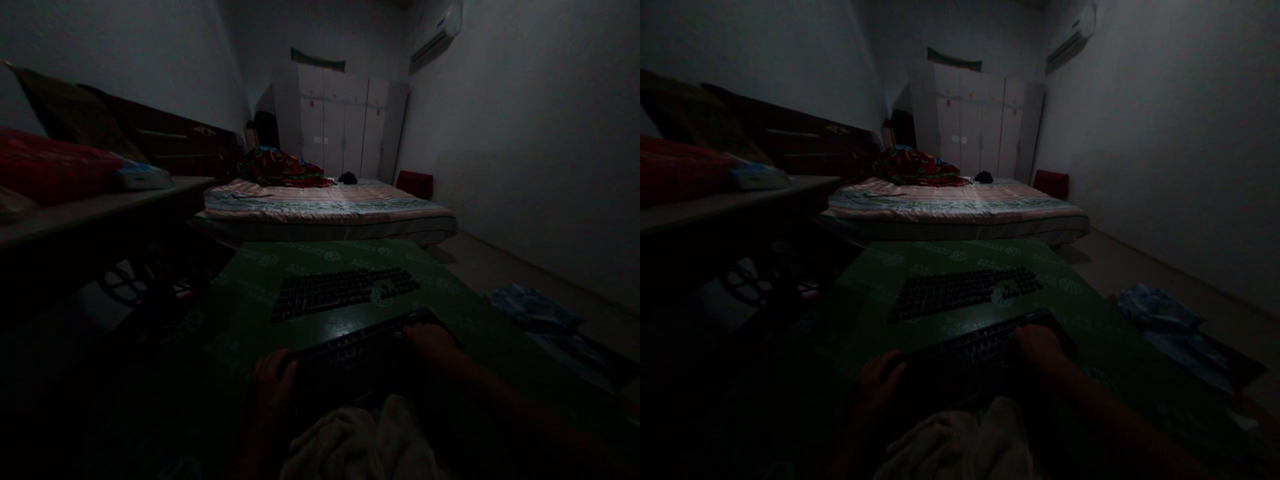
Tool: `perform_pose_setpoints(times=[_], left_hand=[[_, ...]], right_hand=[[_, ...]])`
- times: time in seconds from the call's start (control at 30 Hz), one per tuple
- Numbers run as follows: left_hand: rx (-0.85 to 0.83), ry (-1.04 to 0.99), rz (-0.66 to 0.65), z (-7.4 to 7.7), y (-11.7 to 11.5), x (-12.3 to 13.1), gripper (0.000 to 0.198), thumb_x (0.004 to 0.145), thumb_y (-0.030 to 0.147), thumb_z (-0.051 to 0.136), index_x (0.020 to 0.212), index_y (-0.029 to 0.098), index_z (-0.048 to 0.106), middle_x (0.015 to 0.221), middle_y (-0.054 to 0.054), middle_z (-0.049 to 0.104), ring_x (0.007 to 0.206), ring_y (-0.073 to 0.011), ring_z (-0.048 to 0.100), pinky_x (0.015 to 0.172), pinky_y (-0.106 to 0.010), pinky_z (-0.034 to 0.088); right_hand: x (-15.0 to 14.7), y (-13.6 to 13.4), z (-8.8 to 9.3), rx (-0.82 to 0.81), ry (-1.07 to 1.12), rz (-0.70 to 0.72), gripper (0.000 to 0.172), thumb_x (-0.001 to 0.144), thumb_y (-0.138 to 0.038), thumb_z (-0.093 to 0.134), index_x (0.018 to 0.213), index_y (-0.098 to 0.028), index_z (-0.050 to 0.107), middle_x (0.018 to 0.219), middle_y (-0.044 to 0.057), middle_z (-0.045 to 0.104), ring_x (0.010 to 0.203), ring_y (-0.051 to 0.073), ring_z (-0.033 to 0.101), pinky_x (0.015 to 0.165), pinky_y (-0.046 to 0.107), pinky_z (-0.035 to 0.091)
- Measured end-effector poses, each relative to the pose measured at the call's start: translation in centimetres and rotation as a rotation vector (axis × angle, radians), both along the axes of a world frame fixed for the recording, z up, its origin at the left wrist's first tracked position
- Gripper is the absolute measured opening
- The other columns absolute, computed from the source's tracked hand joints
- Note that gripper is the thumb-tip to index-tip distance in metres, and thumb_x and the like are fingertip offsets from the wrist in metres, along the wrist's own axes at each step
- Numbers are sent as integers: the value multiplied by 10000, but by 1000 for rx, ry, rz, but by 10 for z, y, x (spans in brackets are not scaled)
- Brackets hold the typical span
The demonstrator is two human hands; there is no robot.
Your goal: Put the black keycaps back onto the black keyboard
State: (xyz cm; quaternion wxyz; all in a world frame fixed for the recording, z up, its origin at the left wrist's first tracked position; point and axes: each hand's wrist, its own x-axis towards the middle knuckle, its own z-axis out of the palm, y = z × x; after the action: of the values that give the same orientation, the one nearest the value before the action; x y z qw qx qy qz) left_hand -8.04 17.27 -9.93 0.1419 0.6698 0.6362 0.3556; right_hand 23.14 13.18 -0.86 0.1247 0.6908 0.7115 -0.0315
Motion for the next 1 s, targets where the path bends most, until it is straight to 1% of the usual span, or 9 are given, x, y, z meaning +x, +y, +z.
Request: perform_pose_setpoints(times=[0.1,0.2,0.33,0.5,0.63,0.87,1.0], left_hand=[[-23,4,-8,1,-1,0,365,703,419,443,905,179,631,972,-82,651,941,-247,566,851,-388,452],[-27,4,-18,3,-3,1,376,711,422,445,931,175,623,985,-84,644,956,-244,557,860,-382,445],[5,2,-18,5,-3,3,325,711,406,458,896,197,625,961,-66,653,936,-234,566,852,-372,448],[17,19,-26,5,-3,4,309,709,395,461,879,198,627,958,-60,659,928,-229,572,840,-362,455],[17,25,-37,5,-3,3,314,715,399,458,886,201,630,955,-59,659,923,-232,569,844,-364,452],[2,21,-34,11,-6,7,340,719,413,436,892,190,626,962,-70,653,928,-235,566,854,-367,447],[-20,16,-33,11,-6,7,365,718,417,432,908,173,625,978,-82,646,939,-240,559,857,-374,443]], right_hand=[[-1,0,5,-7,6,-3,288,791,-128,418,1003,-135,614,955,150,669,855,255,643,657,327,489],[0,2,6,12,9,4,288,801,-126,401,1004,-132,606,946,150,669,858,251,642,660,320,488],[2,8,4,6,-11,-7,270,802,-141,410,991,-133,603,939,148,667,849,258,642,650,318,488],[-1,14,7,-17,-28,-30,281,822,-153,396,1020,-147,596,989,144,655,877,226,634,684,285,477],[-5,13,9,-14,-32,-26,281,820,-141,395,1011,-140,601,976,151,658,890,233,632,690,296,479],[-5,12,9,-38,-34,-25,263,800,-134,416,959,-138,626,947,157,668,849,252,645,669,328,495],[-4,11,9,-25,-33,-39,276,807,-141,411,987,-140,621,968,161,664,870,252,641,676,326,496]])
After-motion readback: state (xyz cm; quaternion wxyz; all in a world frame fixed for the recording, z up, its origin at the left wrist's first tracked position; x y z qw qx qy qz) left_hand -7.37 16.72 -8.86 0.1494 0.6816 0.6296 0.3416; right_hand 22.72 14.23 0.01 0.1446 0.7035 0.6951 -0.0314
